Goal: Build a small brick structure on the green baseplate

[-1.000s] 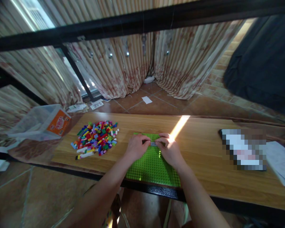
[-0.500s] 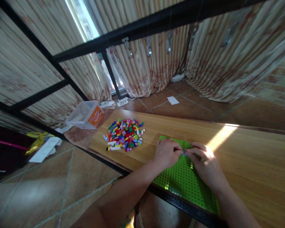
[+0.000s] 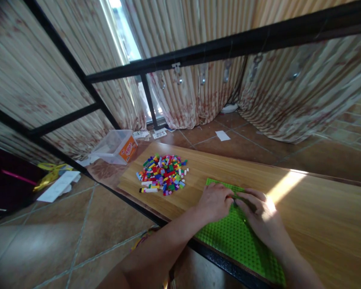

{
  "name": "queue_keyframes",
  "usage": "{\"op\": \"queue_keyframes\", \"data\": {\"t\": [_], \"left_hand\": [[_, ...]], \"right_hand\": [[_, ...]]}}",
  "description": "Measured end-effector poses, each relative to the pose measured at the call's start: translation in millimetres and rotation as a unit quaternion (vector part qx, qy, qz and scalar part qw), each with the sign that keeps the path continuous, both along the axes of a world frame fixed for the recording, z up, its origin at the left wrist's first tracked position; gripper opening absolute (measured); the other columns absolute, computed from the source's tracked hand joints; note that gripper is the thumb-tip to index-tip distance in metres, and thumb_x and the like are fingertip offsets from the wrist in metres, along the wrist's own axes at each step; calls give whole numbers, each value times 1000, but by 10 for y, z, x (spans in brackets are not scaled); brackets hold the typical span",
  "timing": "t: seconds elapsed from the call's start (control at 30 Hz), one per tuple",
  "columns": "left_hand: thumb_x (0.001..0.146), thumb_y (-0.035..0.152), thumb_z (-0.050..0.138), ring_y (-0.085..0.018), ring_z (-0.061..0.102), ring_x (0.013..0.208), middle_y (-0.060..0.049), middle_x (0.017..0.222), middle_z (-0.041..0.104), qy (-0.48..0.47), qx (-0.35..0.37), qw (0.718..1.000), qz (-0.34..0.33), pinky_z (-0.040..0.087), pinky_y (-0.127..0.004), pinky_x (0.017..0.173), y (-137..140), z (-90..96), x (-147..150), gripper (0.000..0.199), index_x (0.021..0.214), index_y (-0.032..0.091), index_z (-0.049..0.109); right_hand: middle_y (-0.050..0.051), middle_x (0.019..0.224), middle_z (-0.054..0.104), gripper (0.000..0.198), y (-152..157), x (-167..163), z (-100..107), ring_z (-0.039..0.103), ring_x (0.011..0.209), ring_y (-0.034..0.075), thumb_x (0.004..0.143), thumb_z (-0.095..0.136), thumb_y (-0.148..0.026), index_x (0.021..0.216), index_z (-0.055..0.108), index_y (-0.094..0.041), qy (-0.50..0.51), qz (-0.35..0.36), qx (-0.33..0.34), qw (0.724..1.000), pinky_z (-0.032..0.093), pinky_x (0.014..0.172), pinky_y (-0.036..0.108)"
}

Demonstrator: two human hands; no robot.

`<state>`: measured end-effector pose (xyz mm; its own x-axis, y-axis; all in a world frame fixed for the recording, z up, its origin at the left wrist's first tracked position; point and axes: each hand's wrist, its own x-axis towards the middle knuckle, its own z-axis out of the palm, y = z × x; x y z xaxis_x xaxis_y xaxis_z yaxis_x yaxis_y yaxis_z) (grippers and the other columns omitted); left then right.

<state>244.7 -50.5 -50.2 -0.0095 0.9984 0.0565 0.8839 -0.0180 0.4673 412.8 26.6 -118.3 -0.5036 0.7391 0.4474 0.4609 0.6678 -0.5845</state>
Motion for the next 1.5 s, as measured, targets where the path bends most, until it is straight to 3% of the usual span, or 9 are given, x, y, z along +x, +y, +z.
{"op": "queue_keyframes", "data": {"t": [0.1,0.2,0.47,0.6,0.67,0.93,1.07,1.37,1.5], "left_hand": [[87,29,49,-23,61,98,-7,100,69,-3,-5,1000,-15,48,-38,90,2,30,-85,26,100,19,68],[87,27,48,-21,63,96,-5,100,71,-17,-3,1000,21,49,-34,89,1,94,-251,24,98,22,69],[86,21,50,-16,65,86,-5,95,73,-63,81,965,240,48,-26,79,-166,361,-1327,24,98,18,71],[81,20,56,-18,65,83,-6,90,73,-31,48,932,357,47,-26,74,-365,415,-1824,21,95,18,72],[79,23,60,-18,64,83,-6,90,73,-14,23,927,375,46,-27,72,-454,431,-1942,21,95,18,72],[74,26,64,-20,64,83,-4,85,71,72,-65,942,320,46,-28,73,-509,476,-1881,23,95,22,73],[73,25,62,-25,64,90,-7,90,72,119,-91,937,315,47,-32,77,-449,451,-1839,22,92,24,74],[72,24,60,-26,64,86,-8,84,71,128,-80,935,322,47,-32,75,-395,412,-1840,18,85,22,74],[70,22,62,-22,64,79,-6,80,71,84,-53,942,319,46,-29,71,-396,421,-1875,18,85,20,73]], "right_hand": [[11,103,65,35,20,-33,-47,62,96,28,85,52,-51,86,73,-24,-12,8,34,999,50,89,51],[10,100,66,32,90,5,-121,63,94,28,85,53,-50,85,73,-26,-16,9,48,999,51,86,50],[7,97,65,28,259,219,-186,65,85,27,83,54,-51,82,71,-29,-1,3,103,995,54,81,50],[6,98,65,27,218,192,-149,65,86,26,83,55,-51,86,70,-29,-3,-7,109,994,54,82,49],[7,99,65,25,185,156,-112,65,86,26,84,55,-50,85,70,-30,1,-25,92,995,54,82,49],[7,100,66,32,-23,26,254,64,86,24,85,52,-52,85,69,-25,47,-121,3,991,53,79,44],[9,98,67,38,-77,11,424,64,88,24,86,49,-53,84,70,-21,35,-124,-12,992,52,81,43],[9,100,68,33,-101,48,508,65,87,23,87,49,-48,85,70,-23,19,-132,-3,991,52,83,43],[7,100,69,31,-95,75,507,65,90,23,88,49,-46,86,70,-24,12,-129,0,992,51,85,42]]}}
